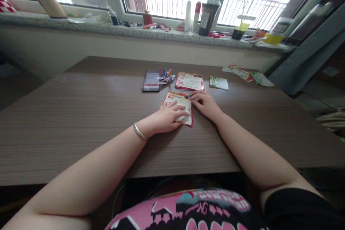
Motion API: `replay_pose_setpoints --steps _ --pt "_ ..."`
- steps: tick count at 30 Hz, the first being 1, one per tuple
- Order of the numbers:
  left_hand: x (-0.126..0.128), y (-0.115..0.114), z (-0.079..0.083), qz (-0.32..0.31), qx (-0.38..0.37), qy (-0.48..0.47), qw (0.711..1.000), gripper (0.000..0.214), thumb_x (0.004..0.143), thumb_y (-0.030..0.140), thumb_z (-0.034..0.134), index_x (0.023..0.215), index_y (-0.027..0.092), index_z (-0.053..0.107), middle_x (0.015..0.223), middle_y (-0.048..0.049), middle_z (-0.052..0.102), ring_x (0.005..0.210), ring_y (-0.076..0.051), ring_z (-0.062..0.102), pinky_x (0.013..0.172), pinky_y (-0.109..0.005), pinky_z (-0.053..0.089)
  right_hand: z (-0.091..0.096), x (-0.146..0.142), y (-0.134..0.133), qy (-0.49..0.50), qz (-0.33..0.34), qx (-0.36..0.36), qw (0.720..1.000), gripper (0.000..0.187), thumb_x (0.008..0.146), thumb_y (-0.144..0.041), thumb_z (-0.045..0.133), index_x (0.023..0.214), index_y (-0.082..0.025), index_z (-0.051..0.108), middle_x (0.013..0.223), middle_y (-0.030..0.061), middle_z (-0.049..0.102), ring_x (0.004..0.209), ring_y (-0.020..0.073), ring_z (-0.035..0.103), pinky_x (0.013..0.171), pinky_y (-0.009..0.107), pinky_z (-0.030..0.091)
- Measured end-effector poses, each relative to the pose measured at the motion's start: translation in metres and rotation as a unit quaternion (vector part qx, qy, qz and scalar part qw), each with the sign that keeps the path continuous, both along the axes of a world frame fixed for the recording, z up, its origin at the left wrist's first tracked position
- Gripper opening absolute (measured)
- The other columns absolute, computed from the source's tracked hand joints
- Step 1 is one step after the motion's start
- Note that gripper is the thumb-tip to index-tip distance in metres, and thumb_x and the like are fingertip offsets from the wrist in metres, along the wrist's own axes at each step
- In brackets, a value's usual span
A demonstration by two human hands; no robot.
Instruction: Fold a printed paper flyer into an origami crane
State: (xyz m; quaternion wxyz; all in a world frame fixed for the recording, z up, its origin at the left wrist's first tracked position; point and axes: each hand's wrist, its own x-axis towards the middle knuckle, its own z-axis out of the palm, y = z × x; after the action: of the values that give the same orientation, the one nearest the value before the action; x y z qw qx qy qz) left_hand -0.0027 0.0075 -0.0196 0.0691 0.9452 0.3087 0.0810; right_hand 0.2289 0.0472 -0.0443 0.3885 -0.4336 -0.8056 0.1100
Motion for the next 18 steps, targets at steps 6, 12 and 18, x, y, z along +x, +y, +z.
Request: replay_pose_setpoints --steps 6,12,18 --pt "0.0 0.0 0.0 0.005 -0.013 0.01 1.0 0.04 0.093 0.034 0.051 0.132 0.03 0.055 0.145 -0.0082 0.048 0.136 -0.036 0.033 0.109 -0.064 0.028 0.003 -0.002 -0.004 0.041 -0.012 -0.017 0.999 0.014 0.081 -0.021 0.062 0.088 -0.022 0.074 0.102 0.0074 0.067 0.092 0.0193 0.065 0.064 0.031 0.057" --pt "0.0 -0.001 0.0 0.003 -0.007 0.02 1.0 0.043 0.094 0.034 0.05 0.137 0.031 0.051 0.149 -0.0095 0.044 0.139 -0.035 0.032 0.11 -0.065 0.027 0.007 -0.005 -0.008 0.055 -0.027 -0.001 0.998 0.013 0.08 -0.022 0.064 0.085 -0.023 0.075 0.094 0.0063 0.069 0.087 0.0196 0.066 0.071 0.035 0.059" --pt "-0.002 0.001 -0.005 -0.007 -0.006 0.03 1.0 0.047 0.097 0.037 0.045 0.143 0.032 0.044 0.155 -0.008 0.035 0.143 -0.04 0.025 0.11 -0.066 0.025 0.01 -0.008 -0.013 0.057 -0.042 0.014 0.997 0.009 0.082 -0.024 0.065 0.084 -0.023 0.074 0.087 0.0047 0.069 0.081 0.0185 0.066 0.074 0.035 0.059"
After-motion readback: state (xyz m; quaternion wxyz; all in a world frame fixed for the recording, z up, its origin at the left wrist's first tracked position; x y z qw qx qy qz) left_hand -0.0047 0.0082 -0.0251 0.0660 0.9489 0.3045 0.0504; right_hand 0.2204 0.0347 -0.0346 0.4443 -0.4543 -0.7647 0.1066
